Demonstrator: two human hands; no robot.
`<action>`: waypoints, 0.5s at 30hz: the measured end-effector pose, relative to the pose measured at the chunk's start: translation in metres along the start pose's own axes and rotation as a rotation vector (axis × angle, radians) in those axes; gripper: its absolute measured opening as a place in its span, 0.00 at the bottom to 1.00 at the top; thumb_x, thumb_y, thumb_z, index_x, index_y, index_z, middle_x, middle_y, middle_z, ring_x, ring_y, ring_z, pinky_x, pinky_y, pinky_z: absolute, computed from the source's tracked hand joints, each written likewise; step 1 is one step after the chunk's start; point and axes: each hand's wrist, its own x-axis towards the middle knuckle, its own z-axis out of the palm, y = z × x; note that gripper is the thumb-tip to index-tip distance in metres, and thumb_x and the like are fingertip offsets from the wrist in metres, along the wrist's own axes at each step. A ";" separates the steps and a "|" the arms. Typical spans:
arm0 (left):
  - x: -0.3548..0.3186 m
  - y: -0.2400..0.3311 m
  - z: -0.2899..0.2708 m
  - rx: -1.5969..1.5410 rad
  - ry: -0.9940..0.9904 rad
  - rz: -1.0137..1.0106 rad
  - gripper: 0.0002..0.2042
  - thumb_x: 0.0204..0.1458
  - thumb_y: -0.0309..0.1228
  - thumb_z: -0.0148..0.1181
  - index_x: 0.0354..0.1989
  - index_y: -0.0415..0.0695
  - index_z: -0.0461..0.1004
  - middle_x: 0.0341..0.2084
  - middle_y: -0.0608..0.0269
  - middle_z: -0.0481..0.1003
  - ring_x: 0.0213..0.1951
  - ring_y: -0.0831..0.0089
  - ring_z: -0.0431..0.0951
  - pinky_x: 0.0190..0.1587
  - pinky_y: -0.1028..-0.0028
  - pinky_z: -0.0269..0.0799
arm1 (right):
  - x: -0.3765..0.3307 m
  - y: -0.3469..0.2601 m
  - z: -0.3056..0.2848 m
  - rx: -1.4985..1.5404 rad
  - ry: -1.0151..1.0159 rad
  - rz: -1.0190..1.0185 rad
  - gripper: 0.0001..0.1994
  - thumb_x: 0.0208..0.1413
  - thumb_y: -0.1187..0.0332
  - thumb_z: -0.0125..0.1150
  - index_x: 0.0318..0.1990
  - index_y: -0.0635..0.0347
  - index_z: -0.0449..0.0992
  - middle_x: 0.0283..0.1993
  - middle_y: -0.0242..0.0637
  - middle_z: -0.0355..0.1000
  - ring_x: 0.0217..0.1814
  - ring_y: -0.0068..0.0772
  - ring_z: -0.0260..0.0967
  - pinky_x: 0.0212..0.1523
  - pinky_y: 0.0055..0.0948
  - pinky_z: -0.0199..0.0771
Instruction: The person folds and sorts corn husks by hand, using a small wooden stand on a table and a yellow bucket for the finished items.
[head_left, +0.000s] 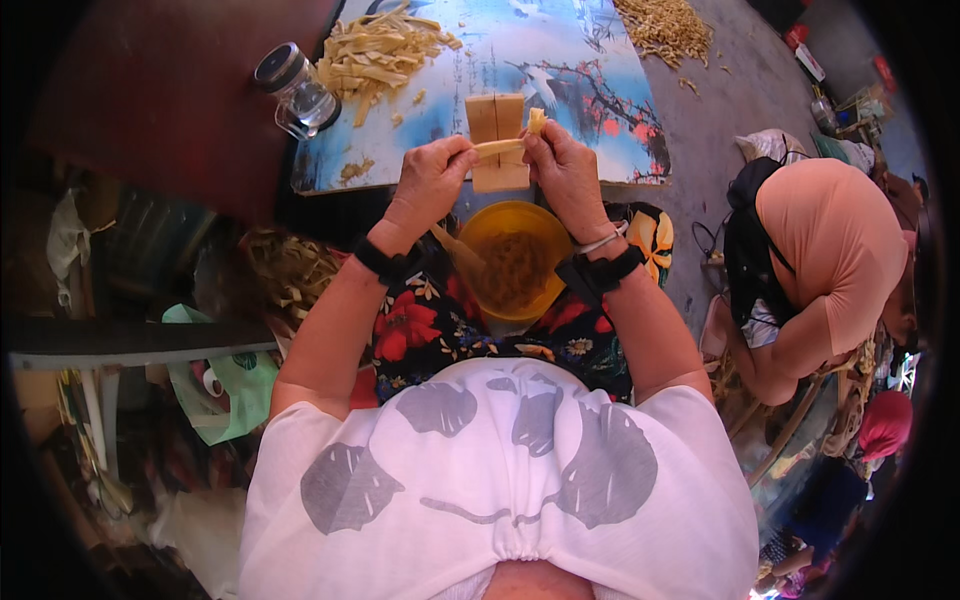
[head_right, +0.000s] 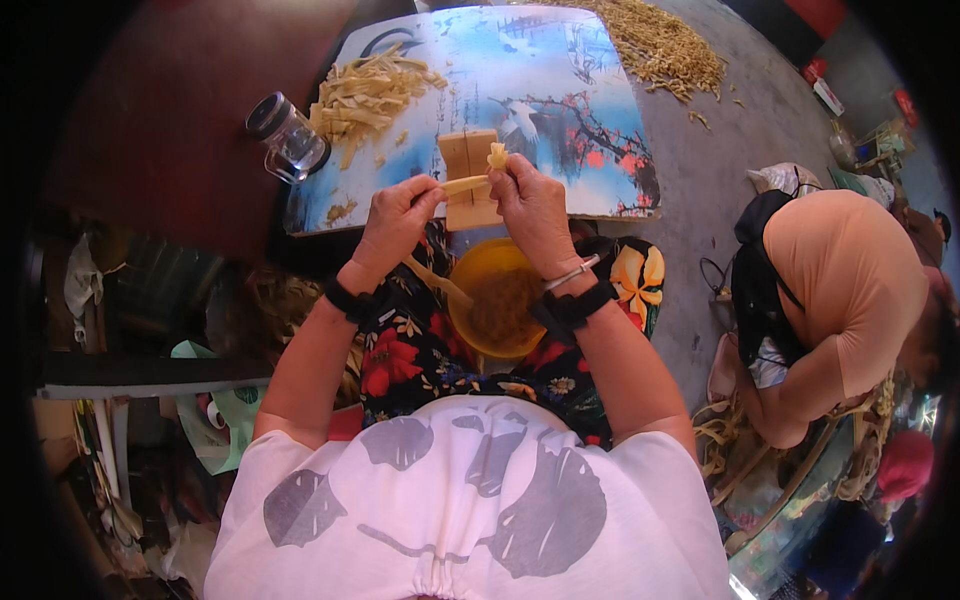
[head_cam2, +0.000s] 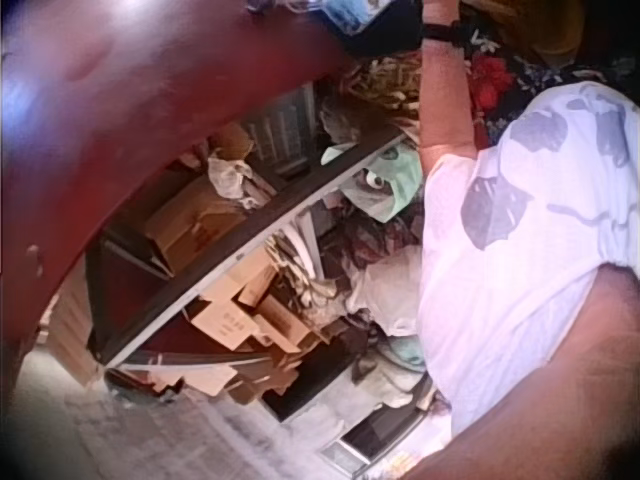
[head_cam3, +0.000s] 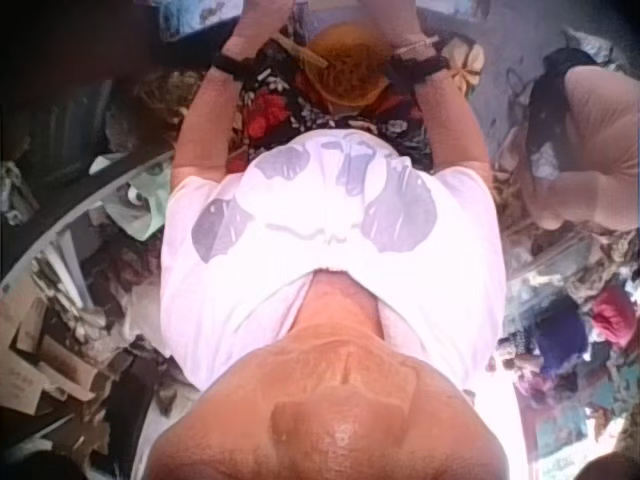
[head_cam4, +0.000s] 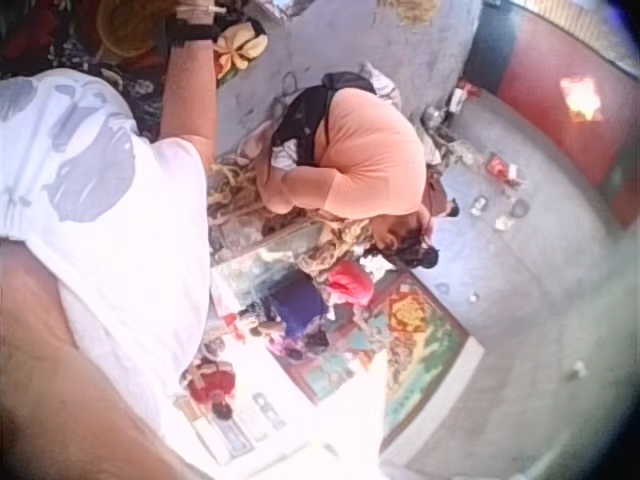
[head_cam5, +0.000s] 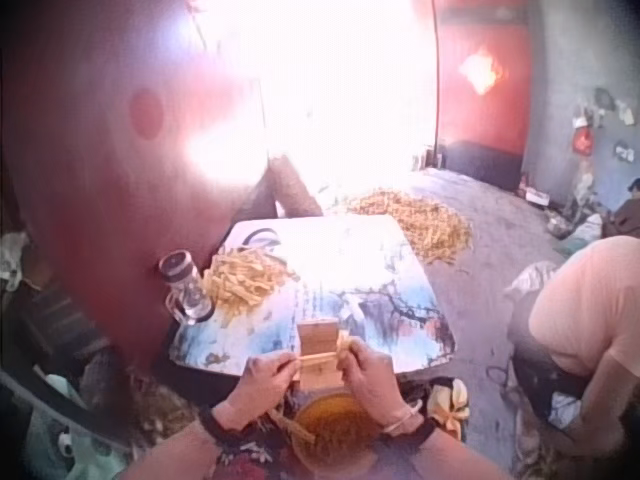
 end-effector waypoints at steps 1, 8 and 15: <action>0.009 -0.002 0.002 0.046 0.054 0.067 0.07 0.60 0.30 0.60 0.37 0.39 0.79 0.18 0.67 0.73 0.22 0.78 0.70 0.27 0.74 0.68 | 0.007 0.003 0.003 -0.067 0.090 -0.090 0.09 0.64 0.67 0.58 0.35 0.63 0.73 0.31 0.46 0.77 0.32 0.45 0.76 0.31 0.38 0.73; 0.050 -0.029 0.023 -0.028 0.142 -0.003 0.08 0.60 0.29 0.58 0.34 0.37 0.78 0.17 0.66 0.71 0.22 0.79 0.68 0.27 0.74 0.66 | 0.041 0.027 0.020 -0.437 0.273 -0.264 0.09 0.62 0.65 0.58 0.35 0.61 0.73 0.31 0.48 0.74 0.35 0.57 0.73 0.33 0.47 0.73; 0.042 -0.039 0.020 -0.042 0.143 -0.120 0.10 0.63 0.30 0.53 0.35 0.39 0.79 0.20 0.70 0.72 0.22 0.79 0.68 0.27 0.76 0.64 | 0.031 0.041 0.008 -0.517 0.182 -0.252 0.08 0.61 0.64 0.58 0.35 0.59 0.74 0.31 0.49 0.74 0.36 0.57 0.73 0.35 0.48 0.73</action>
